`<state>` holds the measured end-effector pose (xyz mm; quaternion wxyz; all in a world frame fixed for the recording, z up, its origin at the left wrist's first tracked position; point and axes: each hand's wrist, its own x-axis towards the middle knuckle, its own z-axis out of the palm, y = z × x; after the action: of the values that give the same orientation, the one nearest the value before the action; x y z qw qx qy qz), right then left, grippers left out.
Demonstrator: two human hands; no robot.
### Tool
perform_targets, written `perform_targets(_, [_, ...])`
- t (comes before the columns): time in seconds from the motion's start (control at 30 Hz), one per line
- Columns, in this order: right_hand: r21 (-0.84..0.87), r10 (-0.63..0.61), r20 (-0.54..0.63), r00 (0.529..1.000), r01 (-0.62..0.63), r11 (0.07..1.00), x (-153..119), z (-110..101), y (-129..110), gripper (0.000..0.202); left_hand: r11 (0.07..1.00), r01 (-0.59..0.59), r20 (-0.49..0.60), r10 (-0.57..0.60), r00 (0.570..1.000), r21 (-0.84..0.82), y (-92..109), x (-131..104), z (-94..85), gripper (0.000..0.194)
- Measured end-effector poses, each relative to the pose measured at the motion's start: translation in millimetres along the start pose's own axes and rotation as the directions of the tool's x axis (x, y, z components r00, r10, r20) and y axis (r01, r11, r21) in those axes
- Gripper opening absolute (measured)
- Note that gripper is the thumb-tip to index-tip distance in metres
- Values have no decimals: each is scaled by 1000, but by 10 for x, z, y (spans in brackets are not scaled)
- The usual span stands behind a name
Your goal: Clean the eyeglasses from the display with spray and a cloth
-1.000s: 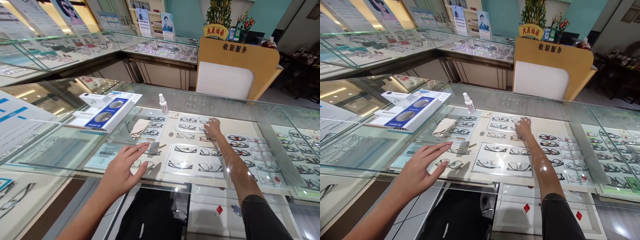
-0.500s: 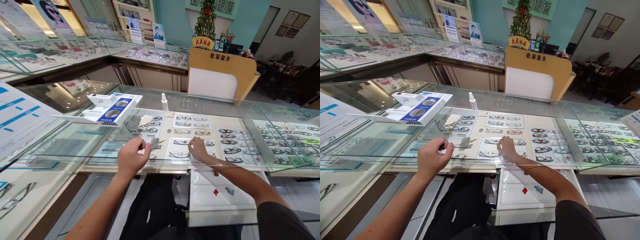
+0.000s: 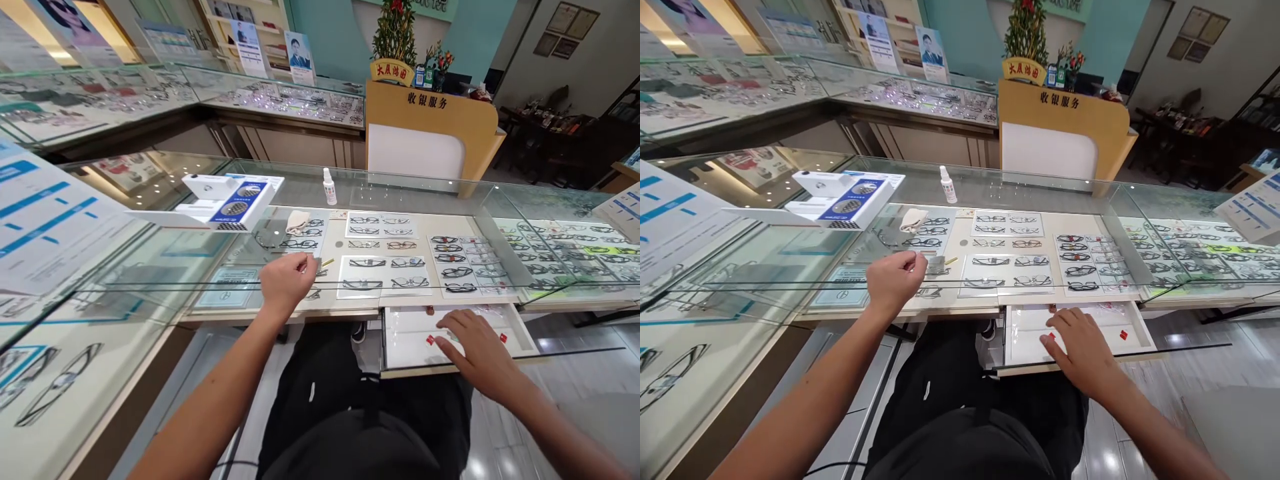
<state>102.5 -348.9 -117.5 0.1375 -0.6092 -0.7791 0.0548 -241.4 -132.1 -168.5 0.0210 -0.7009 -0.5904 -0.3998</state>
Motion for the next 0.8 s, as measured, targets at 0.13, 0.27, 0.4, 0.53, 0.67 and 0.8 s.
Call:
perform_targets(0.13, [-135, -64, -547, 834, -13, 991, -177, 424, 34, 11, 1000, 16, 11, -16, 1000, -3, 33, 27, 0, 44])
perform_targets(0.27, [-339, -238, -789, 566, -77, 938, -28, 757, 143, 7, 997, 76, 55, -76, 996, 8, 71, 49, -20, 46])
perform_targets(0.4, [-316, -225, -875, 429, -155, 936, 228, 851, 287, 10, 996, 87, 70, -87, 994, -4, 95, 59, -25, 46])
perform_targets(0.53, [-294, -219, -901, 375, -156, 943, 491, 868, 419, 8, 997, 78, 49, -77, 996, -19, 86, 65, -21, 46])
perform_targets(0.67, [-306, -236, -900, 366, -148, 940, 711, 886, 534, 9, 997, 64, 31, -63, 998, -45, 53, 70, -1, 46])
perform_targets(0.8, [-291, -212, -891, 402, -146, 946, 875, 894, 641, 11, 995, 40, 1, -40, 999, -87, 30, 37, 44, 46])
